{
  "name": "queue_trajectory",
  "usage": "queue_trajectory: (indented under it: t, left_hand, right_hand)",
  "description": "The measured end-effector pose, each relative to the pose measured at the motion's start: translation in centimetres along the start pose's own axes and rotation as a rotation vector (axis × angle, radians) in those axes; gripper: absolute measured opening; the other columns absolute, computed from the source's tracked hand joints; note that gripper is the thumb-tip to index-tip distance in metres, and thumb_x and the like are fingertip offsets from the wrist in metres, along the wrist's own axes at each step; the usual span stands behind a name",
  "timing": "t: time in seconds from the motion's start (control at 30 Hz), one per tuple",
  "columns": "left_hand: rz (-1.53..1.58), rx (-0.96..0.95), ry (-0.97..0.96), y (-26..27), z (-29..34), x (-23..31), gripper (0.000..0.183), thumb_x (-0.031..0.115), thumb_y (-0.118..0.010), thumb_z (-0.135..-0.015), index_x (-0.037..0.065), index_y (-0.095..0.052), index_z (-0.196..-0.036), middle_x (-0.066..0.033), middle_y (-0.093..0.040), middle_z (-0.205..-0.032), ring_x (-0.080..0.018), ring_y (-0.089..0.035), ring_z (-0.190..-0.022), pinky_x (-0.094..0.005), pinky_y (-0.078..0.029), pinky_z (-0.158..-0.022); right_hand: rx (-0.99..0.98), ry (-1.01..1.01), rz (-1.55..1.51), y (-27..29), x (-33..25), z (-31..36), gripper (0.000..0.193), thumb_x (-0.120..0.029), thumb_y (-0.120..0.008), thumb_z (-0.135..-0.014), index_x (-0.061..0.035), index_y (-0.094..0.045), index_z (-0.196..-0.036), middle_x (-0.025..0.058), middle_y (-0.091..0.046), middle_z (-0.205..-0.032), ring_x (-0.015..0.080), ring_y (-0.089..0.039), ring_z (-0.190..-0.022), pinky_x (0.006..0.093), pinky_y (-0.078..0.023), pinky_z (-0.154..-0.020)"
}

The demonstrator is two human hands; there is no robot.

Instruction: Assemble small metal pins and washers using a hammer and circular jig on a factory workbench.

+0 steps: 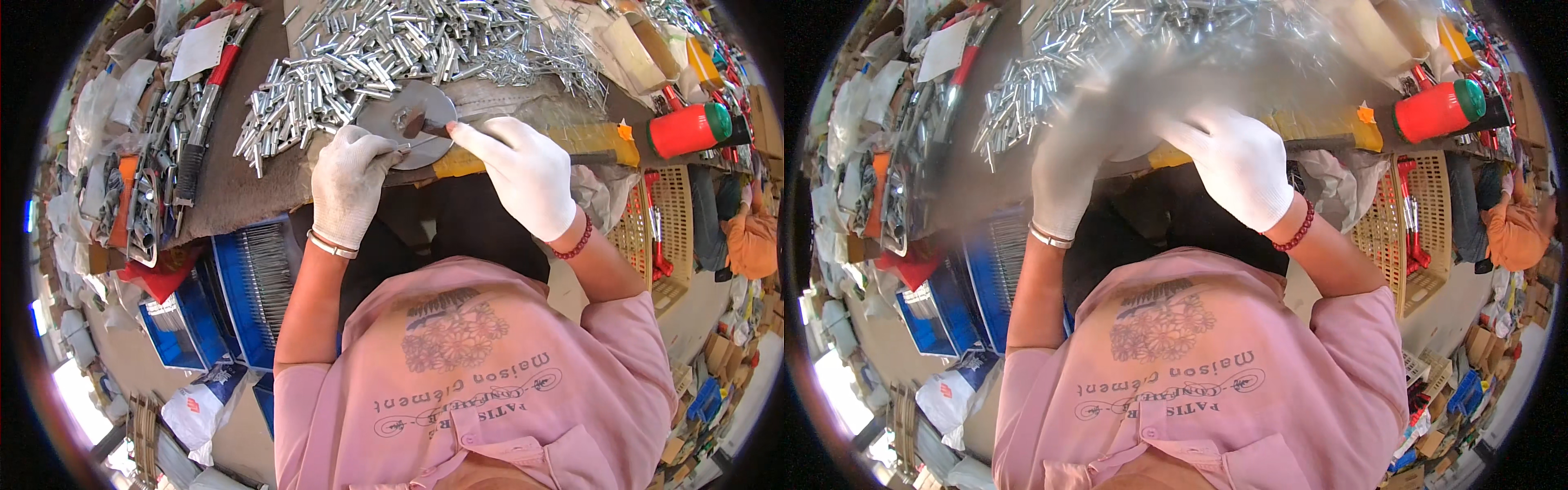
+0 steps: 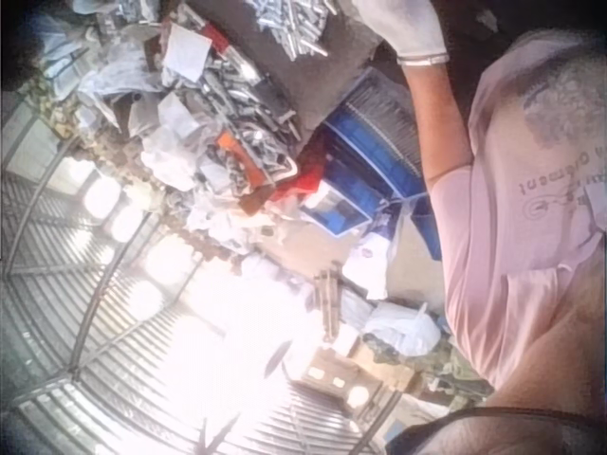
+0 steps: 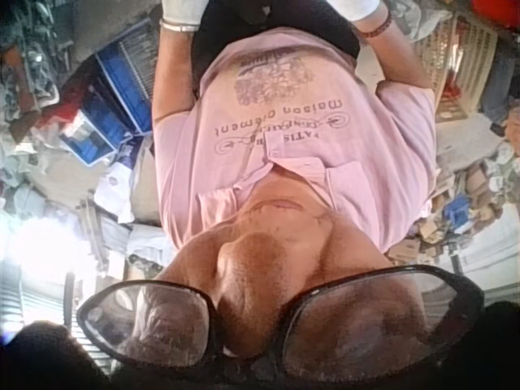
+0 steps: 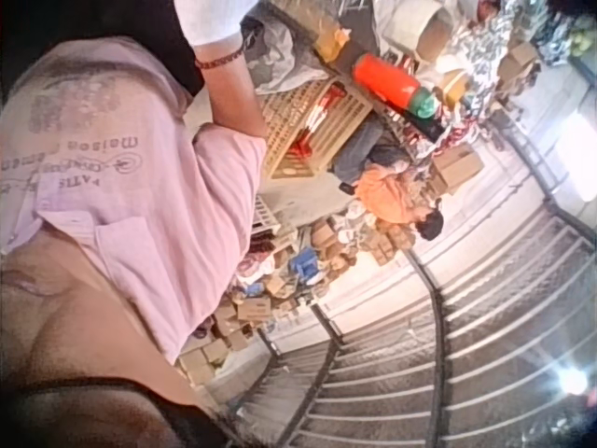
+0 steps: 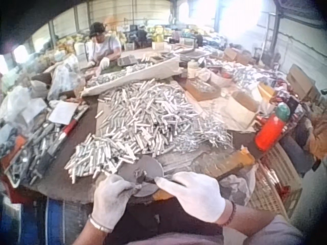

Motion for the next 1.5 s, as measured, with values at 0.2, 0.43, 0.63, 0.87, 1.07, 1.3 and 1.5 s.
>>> queue_trajectory:
  t: [0.2,0.43,0.63,0.87,1.07,1.3,1.5]
  left_hand:
    - [0.048,0.025,0.009,0.0,0.0,-0.2,0.012,0.013,-0.083,-0.081,0.011,-0.076,-0.090,-0.0083,-0.067,-0.090,-0.0317,-0.069,-0.083,-0.0412,-0.054,-0.070]
    - [0.159,-0.061,0.050,0.0,-0.1,-1.0,0.010,0.010,-0.084,-0.080,0.008,-0.078,-0.087,-0.0091,-0.067,-0.088,-0.0301,-0.068,-0.083,-0.0392,-0.053,-0.072]
    - [0.310,-0.046,0.065,-0.1,0.3,-1.4,0.012,0.006,-0.084,-0.079,0.006,-0.079,-0.090,-0.0088,-0.066,-0.087,-0.0277,-0.067,-0.084,-0.0372,-0.053,-0.074]
    - [0.128,0.103,0.117,0.3,2.1,-0.1,0.030,0.002,-0.081,-0.083,0.005,-0.077,-0.113,-0.0108,-0.071,-0.094,-0.0259,-0.069,-0.085,-0.0347,-0.055,-0.077]
    - [0.527,-0.077,0.758,-1.4,5.1,1.6,0.050,-0.002,-0.058,-0.102,0.000,-0.050,-0.151,-0.0064,-0.074,-0.090,-0.0060,-0.061,-0.061,-0.0225,-0.050,-0.056]
    - [0.776,-0.004,0.902,-0.7,6.5,1.4,0.056,0.004,-0.062,-0.101,0.000,-0.045,-0.154,-0.0046,-0.071,-0.087,-0.0040,-0.057,-0.059,-0.0200,-0.044,-0.048]
    - [0.874,0.158,0.903,2.7,8.3,0.0,0.059,0.004,-0.075,-0.092,0.002,-0.050,-0.145,-0.0046,-0.070,-0.092,-0.0070,-0.058,-0.071,-0.0239,-0.048,-0.061]
  right_hand:
    - [-0.076,0.029,-0.019,-1.2,-0.7,1.3,0.045,-0.004,-0.069,-0.087,-0.0253,-0.075,-0.126,0.0051,-0.071,-0.102,0.0252,-0.071,-0.083,0.0355,-0.058,-0.070]
    - [-0.029,-0.103,-0.312,-2.6,2.3,-0.4,0.042,-0.005,-0.074,-0.089,-0.0161,-0.072,-0.130,0.0111,-0.067,-0.106,0.0328,-0.069,-0.092,0.0398,-0.057,-0.081]
    - [-0.110,-0.023,-0.079,-2.7,0.7,-0.9,0.020,-0.023,-0.081,-0.083,-0.0116,-0.068,-0.091,0.0065,-0.063,-0.095,0.0298,-0.067,-0.093,0.0429,-0.055,-0.078]
    - [-0.427,-0.302,-0.474,-4.0,-1.1,1.5,0.017,-0.016,-0.073,-0.090,-0.0048,-0.069,-0.102,0.0093,-0.070,-0.079,0.0230,-0.070,-0.071,0.0351,-0.054,-0.067]
    - [-0.661,-0.817,-1.205,-4.9,-2.9,2.9,0.017,-0.008,-0.065,-0.096,-0.0038,-0.067,-0.112,-0.0014,-0.061,-0.072,0.0031,-0.054,-0.063,0.0220,-0.041,-0.053]
    - [-0.663,-0.806,-1.273,-6.1,-5.7,3.5,0.018,-0.010,-0.068,-0.095,-0.0011,-0.064,-0.110,0.0039,-0.064,-0.077,0.0090,-0.059,-0.068,0.0268,-0.048,-0.062]
    - [-0.545,-0.497,-1.086,-6.1,-6.5,2.6,0.052,-0.008,-0.069,-0.093,-0.0042,-0.058,-0.144,0.0065,-0.072,-0.094,0.0138,-0.067,-0.080,0.0290,-0.056,-0.076]
Point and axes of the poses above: each hand's wrist, its own z-axis away from the middle knuckle, its own y-axis out of the back of the hand, x = y × z, the point moved 4 cm from there along -z, towards the middle knuckle
